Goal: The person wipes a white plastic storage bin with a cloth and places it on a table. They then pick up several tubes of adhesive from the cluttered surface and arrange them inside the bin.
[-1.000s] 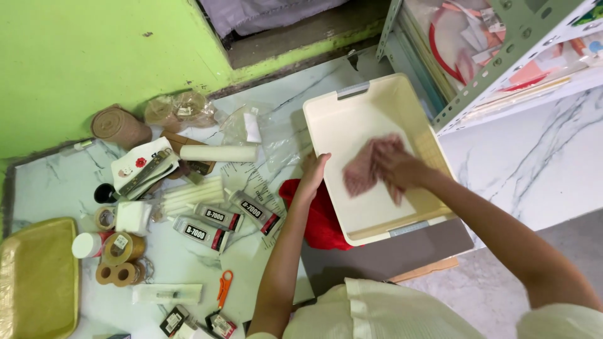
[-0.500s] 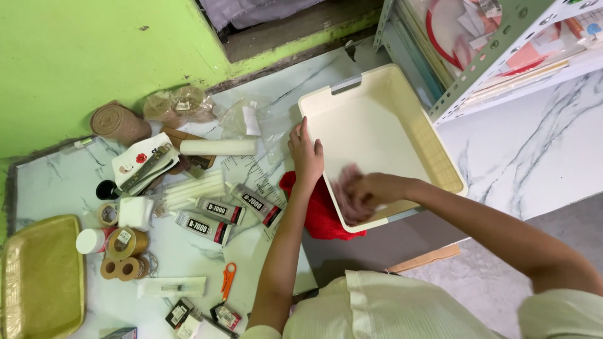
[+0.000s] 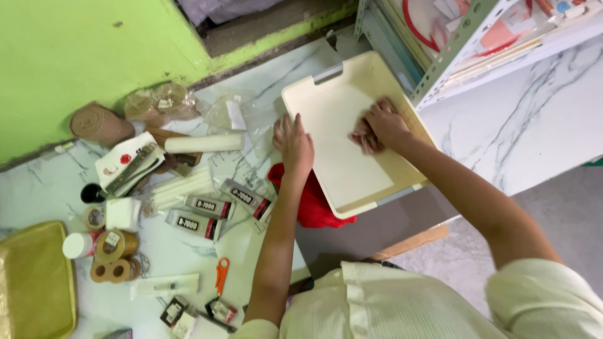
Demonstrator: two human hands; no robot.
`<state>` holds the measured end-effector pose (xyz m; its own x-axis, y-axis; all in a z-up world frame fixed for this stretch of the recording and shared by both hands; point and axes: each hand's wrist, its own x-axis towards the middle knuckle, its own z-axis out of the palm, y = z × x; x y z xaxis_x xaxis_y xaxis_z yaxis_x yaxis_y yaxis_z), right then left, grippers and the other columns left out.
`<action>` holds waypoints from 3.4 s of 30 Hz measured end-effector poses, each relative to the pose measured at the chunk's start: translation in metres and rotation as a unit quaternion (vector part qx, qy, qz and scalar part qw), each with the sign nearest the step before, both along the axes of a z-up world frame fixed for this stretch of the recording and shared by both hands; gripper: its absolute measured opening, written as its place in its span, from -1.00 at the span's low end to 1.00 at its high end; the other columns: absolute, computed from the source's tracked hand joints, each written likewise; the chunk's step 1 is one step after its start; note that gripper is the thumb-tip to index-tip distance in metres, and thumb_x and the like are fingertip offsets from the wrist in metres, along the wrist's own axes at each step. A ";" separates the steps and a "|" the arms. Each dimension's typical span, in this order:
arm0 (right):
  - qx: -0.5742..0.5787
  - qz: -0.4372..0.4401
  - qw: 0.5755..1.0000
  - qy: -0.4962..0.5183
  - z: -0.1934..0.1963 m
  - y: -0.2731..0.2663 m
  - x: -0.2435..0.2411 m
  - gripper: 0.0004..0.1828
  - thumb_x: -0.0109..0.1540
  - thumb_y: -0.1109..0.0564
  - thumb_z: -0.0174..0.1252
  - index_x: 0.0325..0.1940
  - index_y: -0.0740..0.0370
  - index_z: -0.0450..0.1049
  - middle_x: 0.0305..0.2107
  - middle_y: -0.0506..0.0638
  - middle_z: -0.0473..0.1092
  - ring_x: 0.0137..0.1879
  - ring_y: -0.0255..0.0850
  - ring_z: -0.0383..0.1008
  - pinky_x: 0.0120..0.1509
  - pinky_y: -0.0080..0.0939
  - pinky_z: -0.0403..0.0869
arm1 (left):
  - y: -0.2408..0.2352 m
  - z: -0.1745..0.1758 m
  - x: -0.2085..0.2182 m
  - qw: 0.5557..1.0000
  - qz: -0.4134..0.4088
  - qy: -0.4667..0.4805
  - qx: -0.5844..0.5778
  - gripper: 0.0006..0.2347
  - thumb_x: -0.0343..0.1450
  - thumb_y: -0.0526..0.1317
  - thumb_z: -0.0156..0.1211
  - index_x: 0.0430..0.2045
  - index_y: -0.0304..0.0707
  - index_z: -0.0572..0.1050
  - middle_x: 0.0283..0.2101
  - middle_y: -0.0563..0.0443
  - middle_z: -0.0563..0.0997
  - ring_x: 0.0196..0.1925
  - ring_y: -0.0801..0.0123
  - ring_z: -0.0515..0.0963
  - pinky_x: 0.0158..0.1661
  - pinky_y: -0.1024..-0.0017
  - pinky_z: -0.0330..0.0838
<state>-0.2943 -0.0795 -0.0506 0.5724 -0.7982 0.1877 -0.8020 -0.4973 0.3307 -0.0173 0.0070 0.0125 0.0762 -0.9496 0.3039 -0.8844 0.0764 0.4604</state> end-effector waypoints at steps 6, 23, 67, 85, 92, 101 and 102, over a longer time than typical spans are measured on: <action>0.256 -0.115 0.872 -0.401 0.041 -0.005 0.015 -0.73 0.45 0.07 0.01 0.18 0.24 0.41 -0.20 0.22 0.50 -0.08 0.10 0.55 0.03 0.03 0.50 | 0.109 0.036 -0.072 0.925 -0.373 0.035 0.063 -0.43 0.41 0.17 0.22 0.06 -0.40 0.45 0.12 -0.35 0.55 0.15 -0.11 0.52 0.13 -0.04 0.36; 0.003 0.191 0.737 -0.648 0.207 0.201 0.052 -0.73 0.35 0.19 0.10 0.14 0.24 0.35 0.05 -0.05 0.39 0.19 -0.15 0.38 0.40 -0.09 0.34 | 0.115 0.115 -0.006 0.905 -0.286 0.313 0.030 -0.67 0.58 0.02 0.11 -0.05 -0.30 0.54 -0.38 -0.08 0.61 -0.41 0.31 0.54 -0.38 0.25 0.42; 0.292 0.087 0.768 -0.564 0.185 0.049 0.138 -0.41 0.20 -0.29 0.11 -0.09 0.33 0.55 -0.32 0.04 0.54 -0.18 -0.06 0.57 -0.06 0.01 0.50 | 0.351 0.063 0.138 0.857 -0.260 0.424 -0.134 -0.68 0.48 -0.02 0.31 -0.36 -0.41 0.61 -0.40 -0.03 0.68 -0.43 0.45 0.63 -0.39 0.49 0.50; 0.445 0.216 0.462 -0.737 0.046 0.091 0.112 -0.40 0.17 0.17 0.17 0.32 0.21 0.35 0.10 -0.17 0.38 0.21 -0.36 0.38 0.26 -0.34 0.41 | 0.315 0.048 0.139 0.461 -0.123 0.819 -0.318 -0.60 0.64 -0.10 -0.18 0.20 -0.50 0.39 0.03 -0.33 0.64 -0.06 0.20 0.73 -0.17 0.30 0.67; 0.269 0.196 0.286 -0.898 0.027 0.138 0.130 -0.74 0.47 0.14 0.06 0.21 0.26 0.42 0.14 -0.01 0.39 0.24 -0.24 0.39 0.31 -0.27 0.39 | 0.293 0.020 0.132 0.441 -0.082 0.833 -0.323 -0.63 0.67 -0.08 -0.16 0.07 -0.49 0.46 -0.16 -0.24 0.66 -0.20 0.20 0.74 -0.32 0.31 0.68; -0.028 0.232 0.698 -0.677 0.083 0.232 0.199 -0.39 0.44 -0.09 0.07 0.42 0.31 0.08 0.32 0.11 0.21 0.45 -0.09 0.21 0.54 -0.02 0.20 | 0.278 0.041 0.098 0.345 -0.008 0.899 -0.269 -0.67 0.59 -0.06 -0.11 0.05 -0.33 0.48 -0.10 -0.15 0.65 -0.13 0.23 0.73 -0.21 0.26 0.70; -0.065 0.265 0.758 -0.593 0.093 0.251 0.209 -0.32 0.44 -0.16 0.03 0.46 0.27 -0.02 0.39 0.11 0.12 0.55 -0.06 0.10 0.66 0.04 0.05 | 0.272 0.033 0.101 0.337 -0.035 0.904 -0.263 -0.68 0.58 -0.07 -0.09 0.06 -0.30 0.47 -0.06 -0.11 0.64 -0.09 0.24 0.72 -0.13 0.24 0.70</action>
<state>-0.0855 0.1714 0.0421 0.1734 -0.4455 0.8783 -0.2725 -0.8787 -0.3919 0.0839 0.2793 0.0458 0.5702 -0.8199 -0.0510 0.8162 0.5584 0.1486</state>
